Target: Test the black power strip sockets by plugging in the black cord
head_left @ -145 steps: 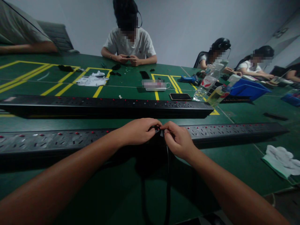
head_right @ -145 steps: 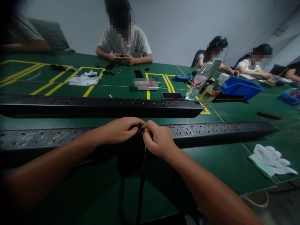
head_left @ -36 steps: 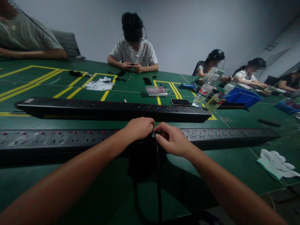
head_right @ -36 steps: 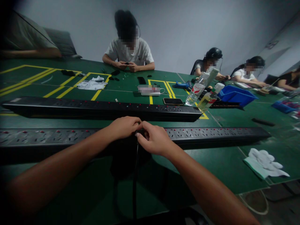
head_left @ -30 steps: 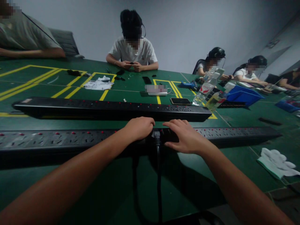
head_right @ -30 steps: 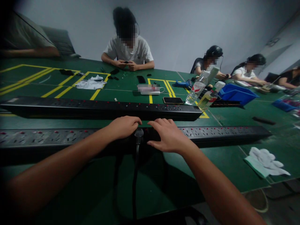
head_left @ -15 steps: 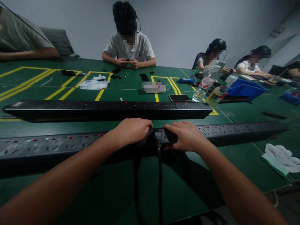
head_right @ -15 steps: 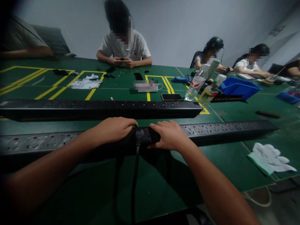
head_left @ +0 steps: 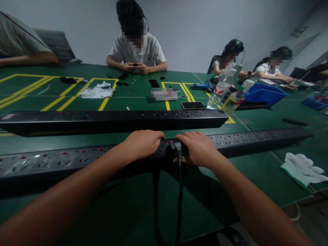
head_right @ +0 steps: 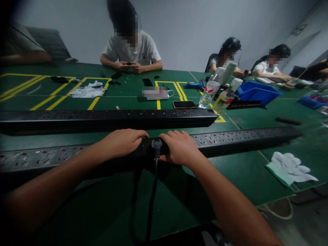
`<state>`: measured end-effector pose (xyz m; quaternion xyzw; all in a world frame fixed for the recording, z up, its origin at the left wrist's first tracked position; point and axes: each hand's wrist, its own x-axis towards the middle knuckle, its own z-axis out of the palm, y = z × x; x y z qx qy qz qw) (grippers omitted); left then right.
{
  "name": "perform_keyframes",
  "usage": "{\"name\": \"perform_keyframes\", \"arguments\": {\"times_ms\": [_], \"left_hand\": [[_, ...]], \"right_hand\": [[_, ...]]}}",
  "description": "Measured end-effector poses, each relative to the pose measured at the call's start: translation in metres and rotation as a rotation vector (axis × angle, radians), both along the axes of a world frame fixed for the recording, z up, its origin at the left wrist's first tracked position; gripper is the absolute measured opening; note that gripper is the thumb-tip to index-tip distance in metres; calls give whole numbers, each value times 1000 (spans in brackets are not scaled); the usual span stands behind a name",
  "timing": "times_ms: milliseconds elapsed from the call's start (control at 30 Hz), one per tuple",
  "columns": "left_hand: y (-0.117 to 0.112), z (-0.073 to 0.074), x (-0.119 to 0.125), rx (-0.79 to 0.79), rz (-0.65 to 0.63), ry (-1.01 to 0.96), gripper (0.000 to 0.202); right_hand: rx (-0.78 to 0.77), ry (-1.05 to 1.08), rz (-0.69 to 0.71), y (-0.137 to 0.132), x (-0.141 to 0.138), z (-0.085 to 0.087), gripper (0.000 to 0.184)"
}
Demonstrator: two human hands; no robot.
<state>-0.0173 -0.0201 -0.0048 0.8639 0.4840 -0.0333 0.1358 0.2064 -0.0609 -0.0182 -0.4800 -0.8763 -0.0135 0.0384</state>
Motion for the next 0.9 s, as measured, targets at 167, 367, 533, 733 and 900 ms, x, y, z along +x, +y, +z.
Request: {"name": "perform_keyframes", "arguments": {"times_ms": [167,367,533,733,900], "left_hand": [[-3,9,-5,-25,-54,-38,39],[-8,13,-5,-31,-133,-133,36],[-12,5,2,-39,-287,-303,38],[-14,-5,8,1,-384,-250,43],[-14,-9,9,22,-383,-222,42]], "right_hand": [[-28,-15,33,4,14,2,61],[-102,38,25,6,30,8,59],[-202,297,144,2,37,20,49],[-203,566,-14,-11,20,17,27],[-235,592,-148,-14,1,1,17]]}}
